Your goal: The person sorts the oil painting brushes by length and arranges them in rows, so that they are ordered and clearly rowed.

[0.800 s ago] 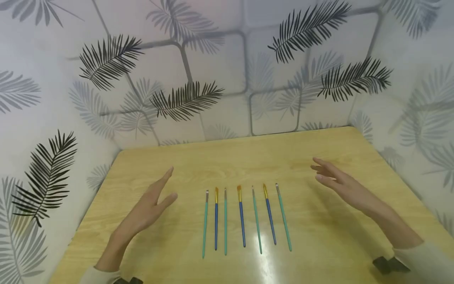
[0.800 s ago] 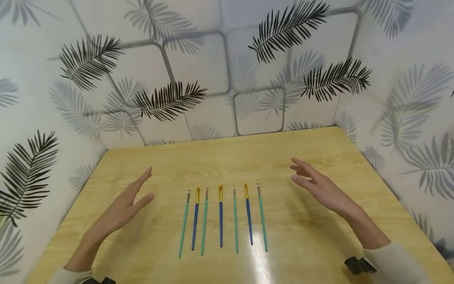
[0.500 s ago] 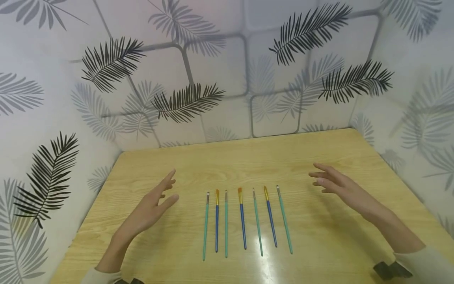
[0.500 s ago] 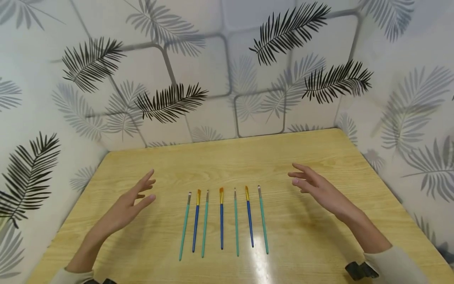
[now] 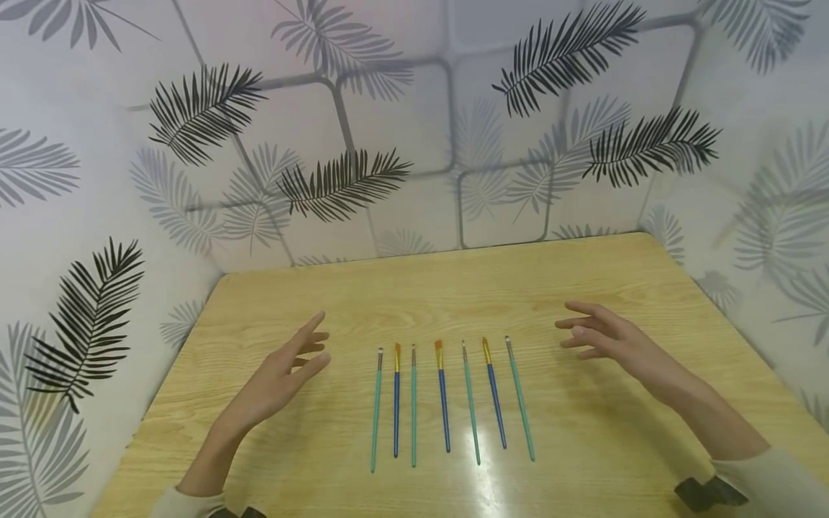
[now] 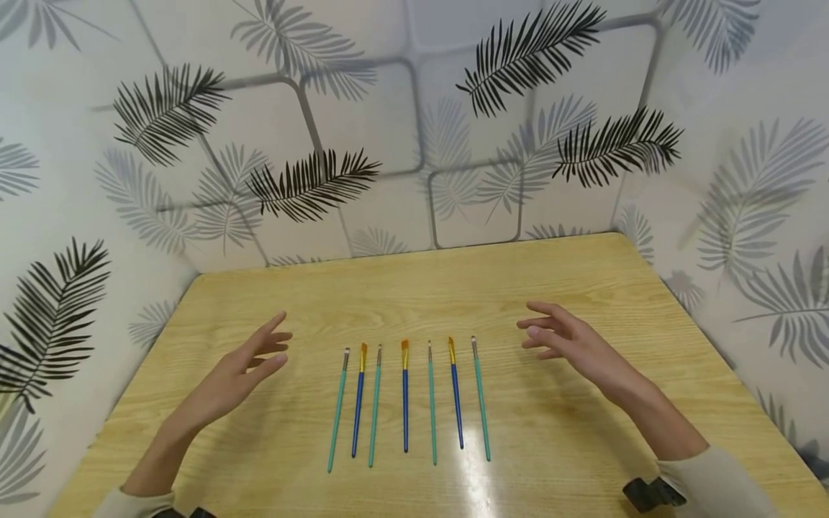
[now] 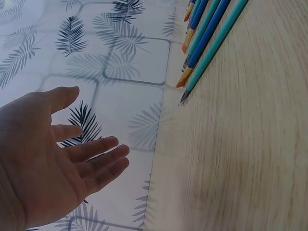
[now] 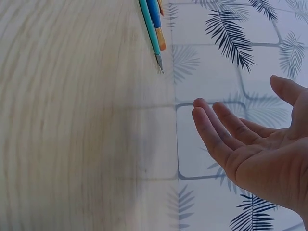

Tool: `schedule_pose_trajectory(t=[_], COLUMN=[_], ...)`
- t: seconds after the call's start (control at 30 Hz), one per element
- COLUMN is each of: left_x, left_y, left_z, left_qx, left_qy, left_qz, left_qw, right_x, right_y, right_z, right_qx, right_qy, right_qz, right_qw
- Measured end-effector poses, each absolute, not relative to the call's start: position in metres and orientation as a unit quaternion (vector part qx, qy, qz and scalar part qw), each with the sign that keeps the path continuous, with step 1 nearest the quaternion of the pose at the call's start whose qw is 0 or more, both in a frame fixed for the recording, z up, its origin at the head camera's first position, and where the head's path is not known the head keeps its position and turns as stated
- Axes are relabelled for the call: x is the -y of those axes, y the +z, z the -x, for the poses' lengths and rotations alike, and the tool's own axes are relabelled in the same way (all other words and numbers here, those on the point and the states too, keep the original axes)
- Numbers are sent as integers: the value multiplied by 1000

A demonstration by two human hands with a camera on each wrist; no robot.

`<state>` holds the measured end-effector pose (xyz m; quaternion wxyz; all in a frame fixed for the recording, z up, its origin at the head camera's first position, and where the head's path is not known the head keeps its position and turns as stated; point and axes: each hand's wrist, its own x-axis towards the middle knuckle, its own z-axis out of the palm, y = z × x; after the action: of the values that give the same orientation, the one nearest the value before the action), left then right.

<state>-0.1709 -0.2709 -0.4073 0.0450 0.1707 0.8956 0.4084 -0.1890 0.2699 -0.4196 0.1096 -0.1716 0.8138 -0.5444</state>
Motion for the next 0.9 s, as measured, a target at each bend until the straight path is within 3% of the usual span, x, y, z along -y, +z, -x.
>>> schedule_pose_trajectory(t=[0.9], left_x=[261], left_y=[-419], left_z=[170], left_qx=[-887], left_qy=[430], left_qz=[-154], left_qw=[70], right_x=[-248], right_y=[-432], right_z=[191], right_qx=[-790], right_qy=[-579], right_qz=[161], right_qw=[120])
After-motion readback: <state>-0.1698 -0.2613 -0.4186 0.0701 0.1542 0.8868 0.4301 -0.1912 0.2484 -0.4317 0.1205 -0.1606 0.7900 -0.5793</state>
